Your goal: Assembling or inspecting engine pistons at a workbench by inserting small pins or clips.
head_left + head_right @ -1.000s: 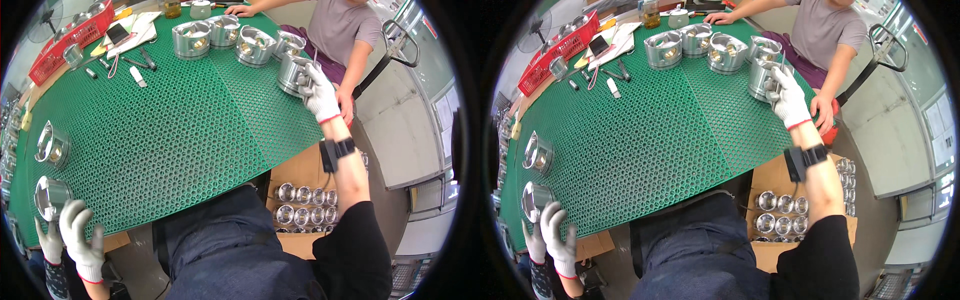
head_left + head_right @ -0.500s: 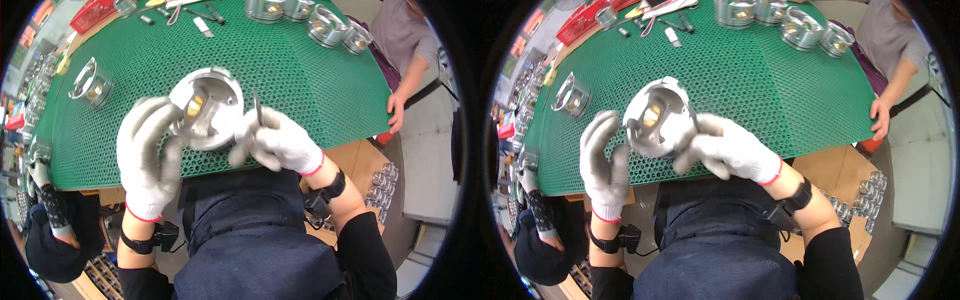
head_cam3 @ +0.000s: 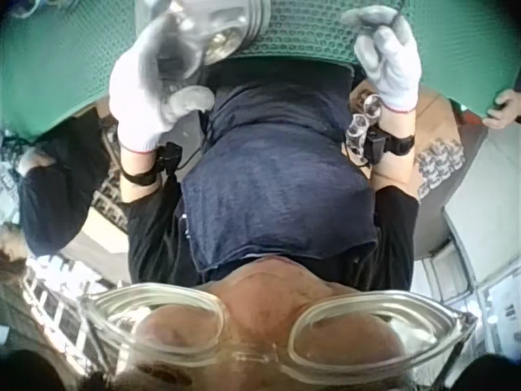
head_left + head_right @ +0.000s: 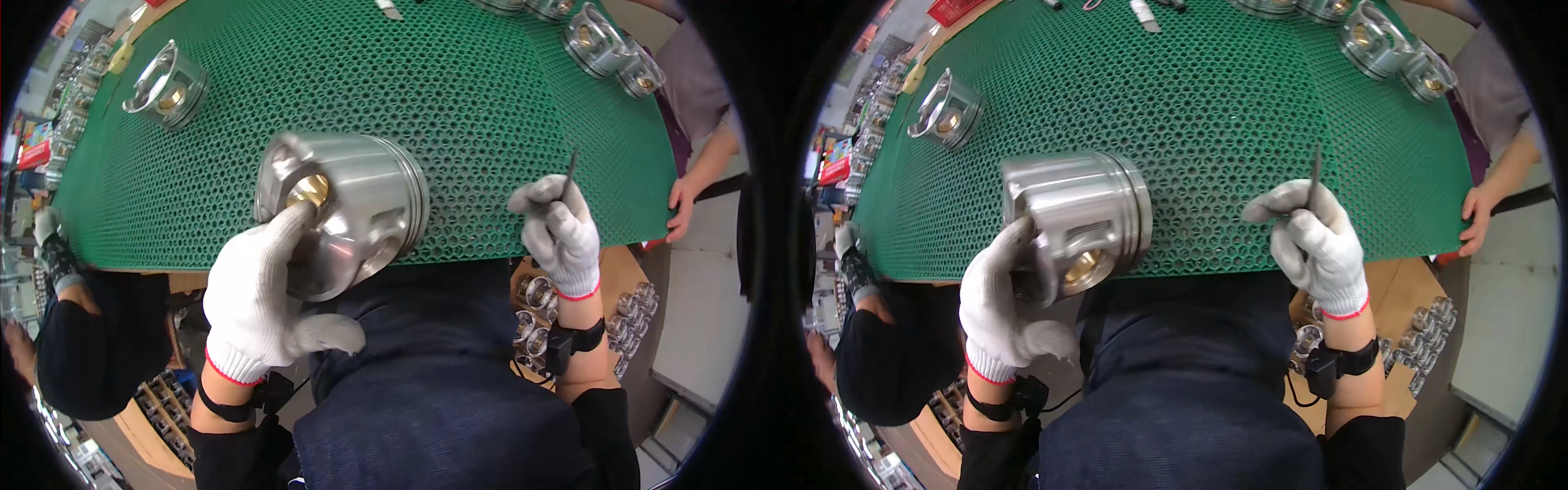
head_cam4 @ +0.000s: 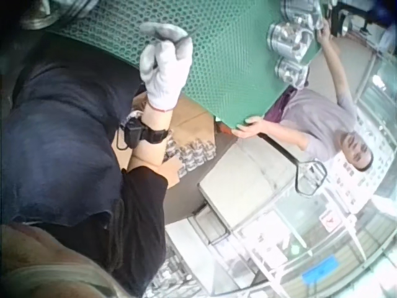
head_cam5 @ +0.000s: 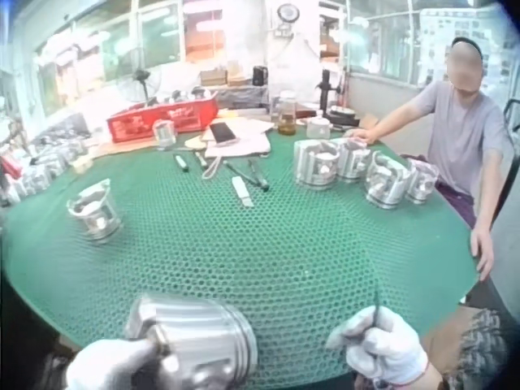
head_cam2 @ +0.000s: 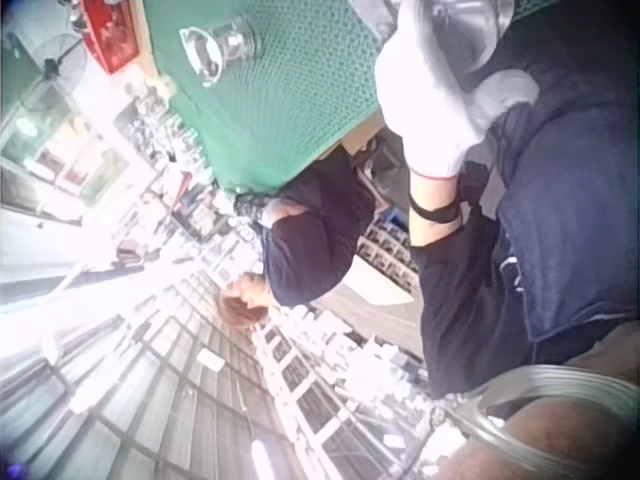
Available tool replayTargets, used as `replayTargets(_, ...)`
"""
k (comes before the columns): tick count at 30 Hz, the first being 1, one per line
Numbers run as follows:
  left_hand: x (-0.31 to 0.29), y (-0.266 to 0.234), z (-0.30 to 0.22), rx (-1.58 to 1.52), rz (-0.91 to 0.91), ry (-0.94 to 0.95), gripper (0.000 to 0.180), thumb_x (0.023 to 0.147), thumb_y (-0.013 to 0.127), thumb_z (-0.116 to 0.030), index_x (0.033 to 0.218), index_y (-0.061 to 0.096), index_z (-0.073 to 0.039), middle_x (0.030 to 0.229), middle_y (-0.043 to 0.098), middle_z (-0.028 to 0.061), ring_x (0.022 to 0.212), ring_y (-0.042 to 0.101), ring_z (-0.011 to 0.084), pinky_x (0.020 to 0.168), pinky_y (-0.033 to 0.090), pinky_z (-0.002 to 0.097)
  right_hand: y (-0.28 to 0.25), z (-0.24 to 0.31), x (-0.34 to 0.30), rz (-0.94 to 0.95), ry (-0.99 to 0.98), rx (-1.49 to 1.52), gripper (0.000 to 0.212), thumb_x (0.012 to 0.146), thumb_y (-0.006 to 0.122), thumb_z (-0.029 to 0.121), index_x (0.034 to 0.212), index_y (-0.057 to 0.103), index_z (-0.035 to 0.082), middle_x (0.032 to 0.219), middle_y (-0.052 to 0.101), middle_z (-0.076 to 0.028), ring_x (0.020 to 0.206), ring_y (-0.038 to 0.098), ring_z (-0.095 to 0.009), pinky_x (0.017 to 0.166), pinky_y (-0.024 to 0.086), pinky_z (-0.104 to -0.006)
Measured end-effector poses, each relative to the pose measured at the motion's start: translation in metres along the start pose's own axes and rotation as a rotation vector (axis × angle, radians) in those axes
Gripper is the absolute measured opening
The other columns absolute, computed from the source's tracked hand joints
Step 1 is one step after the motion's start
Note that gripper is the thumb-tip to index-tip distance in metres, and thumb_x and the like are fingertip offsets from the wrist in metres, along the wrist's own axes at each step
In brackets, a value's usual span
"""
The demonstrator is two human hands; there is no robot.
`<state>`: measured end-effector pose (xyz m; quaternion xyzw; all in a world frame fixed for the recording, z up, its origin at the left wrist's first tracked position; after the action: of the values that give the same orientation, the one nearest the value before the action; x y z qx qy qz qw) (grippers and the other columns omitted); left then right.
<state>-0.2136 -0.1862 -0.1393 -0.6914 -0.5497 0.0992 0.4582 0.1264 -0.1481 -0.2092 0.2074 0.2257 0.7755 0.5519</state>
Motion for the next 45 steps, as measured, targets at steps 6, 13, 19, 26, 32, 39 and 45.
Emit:
replayTargets(6,-0.019,0.004,-0.018,-0.154,-0.147,-0.616,0.065,0.067,0.083,-0.023,0.117,0.053,0.004,0.101,0.069,0.0170,0.093,0.069,0.0264,0.085,0.053,0.0352,-0.010,0.002,-0.001,0.030,0.001,-0.001,0.032,0.094,0.061,0.017,0.115,0.054,-0.006,0.105,0.063,-0.031,0.037,0.041,-0.006,0.034,0.032,-0.0186)
replayTargets(13,-0.049,0.009,0.007,-0.681,-0.282,-0.663,0.074,0.080,0.078,-0.026,0.134,0.039,0.006,0.119,0.061,0.0144,0.104,0.062,0.0201,0.093,0.050,0.0337,-0.008,0.001,-0.003,-0.017,0.000,-0.023,0.035,0.092,0.067,0.020,0.115,0.053,-0.003,0.105,0.064,-0.029,0.036,0.040,-0.005,0.035,0.033,-0.0187)
replayTargets(19,-0.045,0.013,0.016,-0.779,-0.396,-0.630,0.061,0.085,0.070,-0.015,0.135,0.040,0.004,0.119,0.060,0.0125,0.103,0.060,0.0166,0.092,0.049,0.0318,-0.008,0.000,-0.002,-0.057,-0.006,-0.078,0.036,0.092,0.068,0.024,0.113,0.055,-0.003,0.105,0.064,-0.028,0.037,0.040,-0.005,0.034,0.032,-0.0188)
replayTargets(26,0.011,-0.012,-0.002,-0.457,-0.219,-0.557,0.035,0.081,0.059,0.000,0.115,0.057,0.002,0.101,0.066,0.0136,0.093,0.064,0.0194,0.085,0.051,0.0333,0.001,0.000,0.005,0.033,-0.083,0.023,0.052,0.105,0.041,0.035,0.148,0.031,0.008,0.068,0.059,-0.010,0.035,0.041,-0.007,0.033,0.034,-0.0200)
replayTargets(32,0.029,-0.001,0.024,0.658,-0.208,0.270,0.041,0.079,0.074,-0.022,0.117,0.062,-0.011,0.120,0.060,0.0095,0.112,0.058,0.0285,0.106,0.041,0.0504,0.001,-0.002,-0.003,-0.136,-0.094,0.055,0.048,0.102,0.046,0.022,0.145,0.033,0.007,0.070,0.060,-0.012,0.040,0.047,-0.015,0.036,0.038,-0.0236)
replayTargets(39,0.035,0.030,0.046,0.046,-0.561,-0.200,0.071,0.084,0.074,-0.035,0.136,0.043,0.003,0.126,0.060,0.0153,0.112,0.062,0.0258,0.097,0.051,0.0357,0.012,0.003,-0.005,-0.193,-0.024,-0.049,0.047,0.098,0.050,0.023,0.138,0.041,-0.002,0.073,0.061,-0.013,0.041,0.043,-0.011,0.038,0.036,-0.0214)
replayTargets(45,0.079,0.030,-0.036,0.244,-0.120,0.379,0.046,0.071,0.072,-0.004,0.115,0.060,0.001,0.114,0.065,0.0205,0.107,0.063,0.0382,0.099,0.047,0.0479,0.058,0.024,-0.011,-0.030,0.197,-0.639,0.027,0.092,0.052,0.017,0.096,0.069,-0.003,0.082,0.069,-0.008,0.062,0.060,-0.011,0.057,0.047,-0.0240)
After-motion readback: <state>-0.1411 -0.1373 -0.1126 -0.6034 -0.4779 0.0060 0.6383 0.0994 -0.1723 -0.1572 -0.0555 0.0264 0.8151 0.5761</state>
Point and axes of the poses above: each hand's wrist, its own x-axis towards the middle knuckle, its own y-axis out of the palm, z = x × y, the point moved 1 cm from there along x, towards the middle knuckle
